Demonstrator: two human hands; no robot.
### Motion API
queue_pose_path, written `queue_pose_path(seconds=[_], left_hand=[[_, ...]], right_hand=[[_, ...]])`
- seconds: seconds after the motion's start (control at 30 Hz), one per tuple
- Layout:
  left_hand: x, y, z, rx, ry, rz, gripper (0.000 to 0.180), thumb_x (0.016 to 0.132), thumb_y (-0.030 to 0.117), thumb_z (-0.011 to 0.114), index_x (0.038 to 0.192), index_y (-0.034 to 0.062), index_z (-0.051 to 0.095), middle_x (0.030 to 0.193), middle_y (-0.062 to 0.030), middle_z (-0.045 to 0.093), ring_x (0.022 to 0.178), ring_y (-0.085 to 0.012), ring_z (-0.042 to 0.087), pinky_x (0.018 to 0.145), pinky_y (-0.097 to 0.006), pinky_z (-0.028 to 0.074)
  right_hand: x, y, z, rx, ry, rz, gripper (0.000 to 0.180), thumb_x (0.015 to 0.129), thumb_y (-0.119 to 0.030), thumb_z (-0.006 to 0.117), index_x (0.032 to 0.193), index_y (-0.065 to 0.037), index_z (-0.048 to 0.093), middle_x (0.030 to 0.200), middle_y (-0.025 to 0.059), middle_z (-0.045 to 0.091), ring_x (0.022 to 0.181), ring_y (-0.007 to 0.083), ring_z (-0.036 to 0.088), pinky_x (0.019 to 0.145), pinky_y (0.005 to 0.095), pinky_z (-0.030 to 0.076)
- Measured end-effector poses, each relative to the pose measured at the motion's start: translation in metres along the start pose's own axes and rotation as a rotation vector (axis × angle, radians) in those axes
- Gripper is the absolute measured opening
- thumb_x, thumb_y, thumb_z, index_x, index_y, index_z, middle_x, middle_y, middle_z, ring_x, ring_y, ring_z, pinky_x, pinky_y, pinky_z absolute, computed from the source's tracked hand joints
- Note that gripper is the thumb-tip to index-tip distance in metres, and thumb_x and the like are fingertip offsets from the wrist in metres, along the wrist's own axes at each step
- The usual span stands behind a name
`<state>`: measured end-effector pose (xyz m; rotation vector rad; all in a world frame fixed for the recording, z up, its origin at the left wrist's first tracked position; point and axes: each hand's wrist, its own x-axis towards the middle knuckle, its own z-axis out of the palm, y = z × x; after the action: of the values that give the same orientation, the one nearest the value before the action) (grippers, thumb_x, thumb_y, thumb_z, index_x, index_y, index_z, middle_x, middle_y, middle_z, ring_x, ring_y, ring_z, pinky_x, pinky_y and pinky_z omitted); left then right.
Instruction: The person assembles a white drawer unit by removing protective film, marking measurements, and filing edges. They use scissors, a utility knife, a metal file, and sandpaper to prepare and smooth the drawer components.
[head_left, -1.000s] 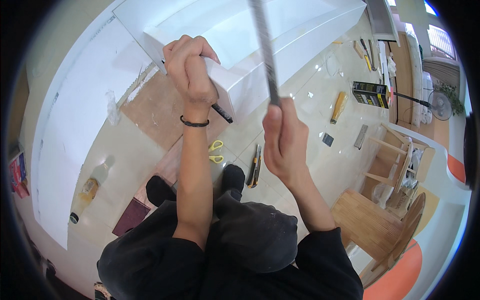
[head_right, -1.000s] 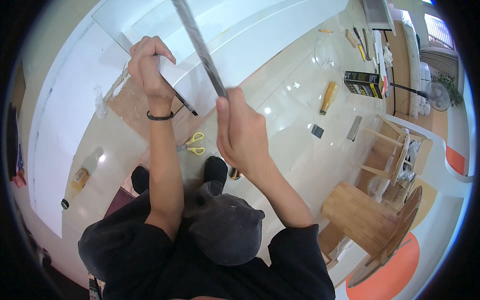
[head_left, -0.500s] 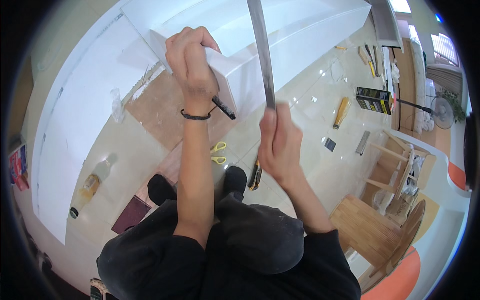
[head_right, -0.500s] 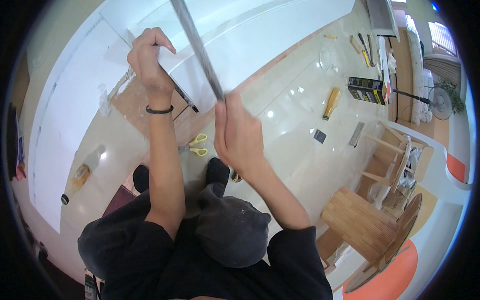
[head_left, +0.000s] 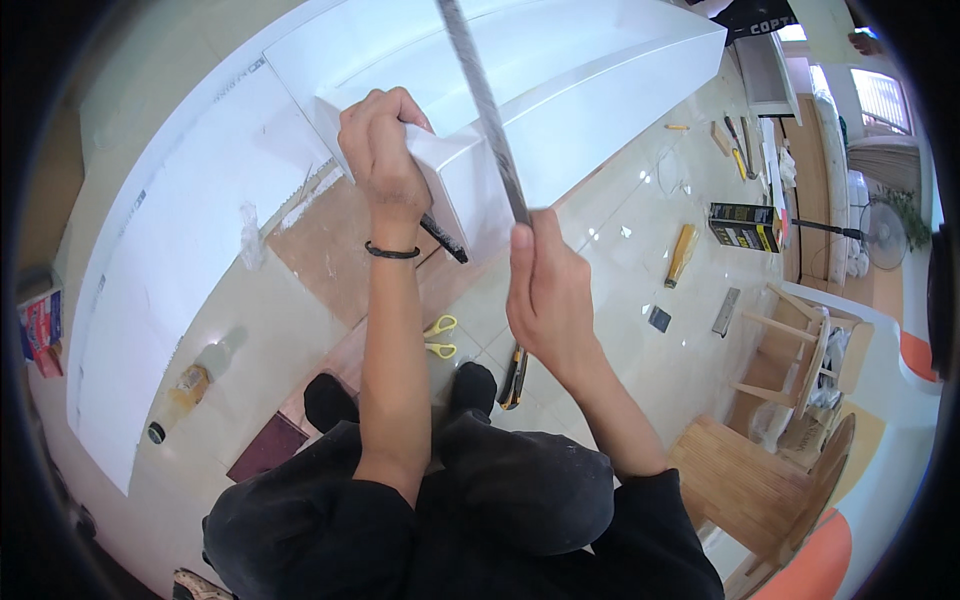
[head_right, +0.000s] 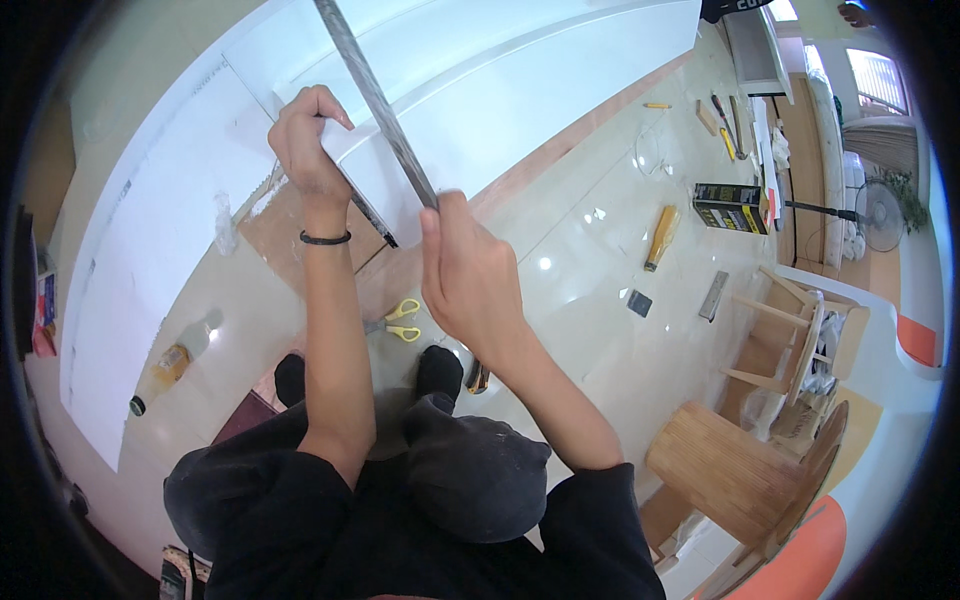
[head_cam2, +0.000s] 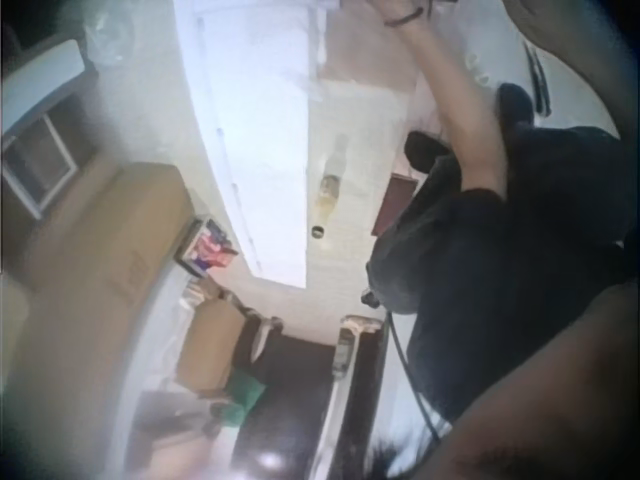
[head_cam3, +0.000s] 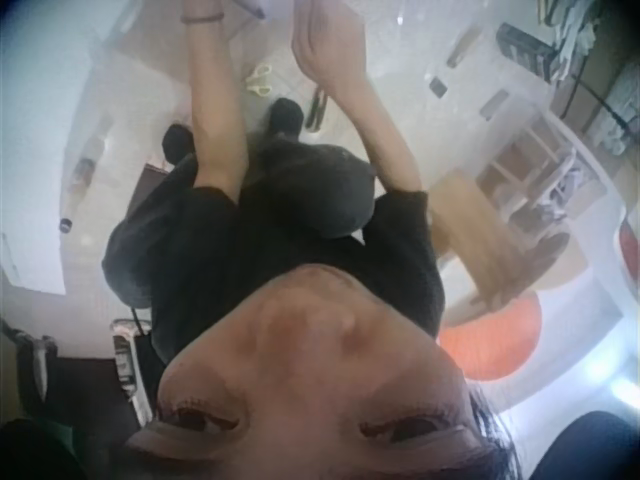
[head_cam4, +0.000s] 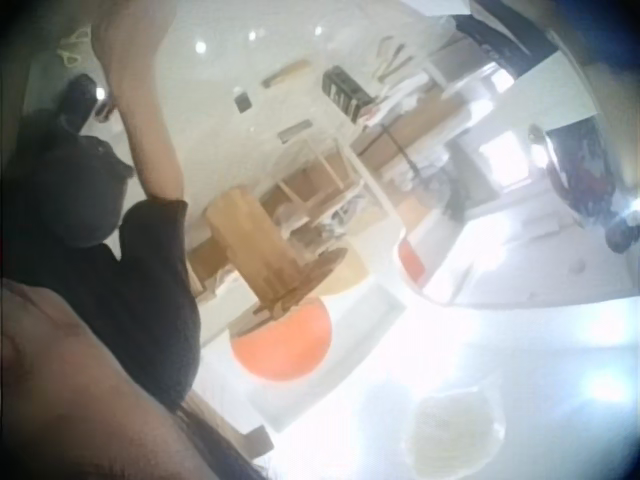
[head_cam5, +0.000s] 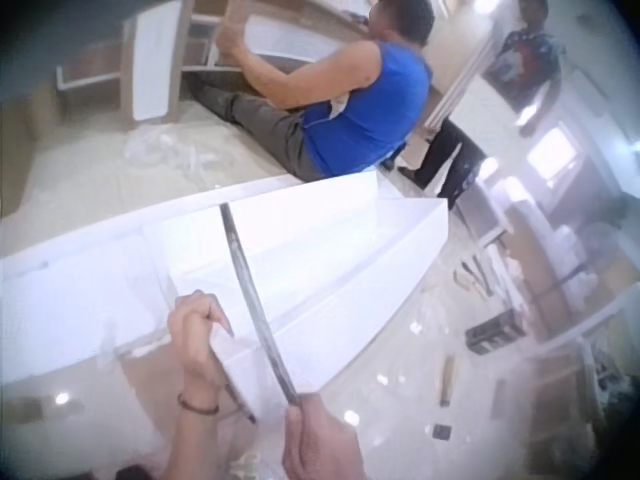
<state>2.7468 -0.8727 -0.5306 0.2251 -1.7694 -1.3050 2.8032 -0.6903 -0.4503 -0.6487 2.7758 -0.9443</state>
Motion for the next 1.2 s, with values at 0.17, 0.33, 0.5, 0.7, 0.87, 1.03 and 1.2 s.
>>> queue_pose_path(seconds=[0.17,0.33,0.5,0.7,0.87,1.03,1.2], left_hand=[[0.002,0.0,0.004,-0.047,0.066,-0.099,0.033,0.089,0.021,0.038,0.063,0.0043,0.05,0.062,-0.0092,0.045,0.066,-0.0258,0.042,0.082,-0.034,0.034],[0.007,0.001,0.0,-0.021,0.04,-0.121,0.031,0.088,0.018,0.038,0.064,0.002,0.048,0.062,-0.0101,0.046,0.065,-0.0244,0.04,0.075,-0.034,0.033],[0.007,0.005,-0.001,-0.026,0.011,-0.113,0.032,0.088,0.017,0.035,0.063,-0.0013,0.046,0.063,-0.0103,0.047,0.061,-0.0197,0.038,0.062,-0.033,0.03],[0.008,0.002,0.0,-0.109,0.034,-0.239,0.034,0.088,0.022,0.037,0.062,0.0036,0.048,0.06,-0.0093,0.043,0.064,-0.0236,0.041,0.083,-0.033,0.033],[0.01,0.002,-0.001,-0.027,0.037,-0.079,0.033,0.088,0.019,0.036,0.062,0.0002,0.046,0.063,-0.0103,0.048,0.063,-0.0207,0.042,0.064,-0.033,0.032],[0.008,0.007,0.0,-0.075,0.038,-0.21,0.034,0.088,0.021,0.037,0.062,0.0035,0.048,0.06,-0.0098,0.043,0.065,-0.0257,0.04,0.082,-0.034,0.034],[0.011,0.005,0.001,-0.118,0.04,-0.221,0.034,0.089,0.022,0.037,0.062,0.0034,0.048,0.061,-0.0103,0.044,0.066,-0.0264,0.041,0.083,-0.034,0.034]], right_hand=[[-0.009,-0.004,0.004,-0.075,-0.102,0.0,0.019,0.106,-0.019,0.043,0.103,-0.001,0.048,0.062,0.0228,0.053,0.056,0.0453,0.057,0.051,0.0477,0.041],[-0.016,-0.011,-0.009,-0.015,-0.057,-0.029,0.016,0.104,-0.017,0.048,0.101,-0.001,0.047,0.063,0.0231,0.054,0.058,0.0459,0.057,0.051,0.0509,0.043],[0.016,-0.018,-0.015,-0.07,-0.047,-0.109,0.016,0.103,-0.016,0.049,0.099,-0.002,0.045,0.067,0.0232,0.057,0.06,0.0469,0.058,0.052,0.053,0.045],[-0.026,-0.024,-0.02,-0.091,-0.263,0.136,0.017,0.104,-0.017,0.049,0.099,-0.002,0.045,0.069,0.0244,0.058,0.061,0.0482,0.058,0.054,0.0532,0.045],[-0.009,-0.018,-0.039,-0.025,-0.08,0.043,0.021,0.108,-0.019,0.041,0.099,-0.001,0.046,0.061,0.0205,0.051,0.058,0.0459,0.054,0.056,0.0473,0.042],[0.04,-0.026,-0.043,-0.115,-0.125,0.053,0.019,0.106,-0.018,0.044,0.098,-0.001,0.045,0.06,0.025,0.054,0.059,0.048,0.057,0.054,0.0539,0.043],[0.013,-0.033,-0.033,-0.156,-0.124,-0.002,0.02,0.105,-0.019,0.046,0.096,-0.001,0.043,0.061,0.0244,0.056,0.058,0.0478,0.057,0.053,0.0537,0.044]])
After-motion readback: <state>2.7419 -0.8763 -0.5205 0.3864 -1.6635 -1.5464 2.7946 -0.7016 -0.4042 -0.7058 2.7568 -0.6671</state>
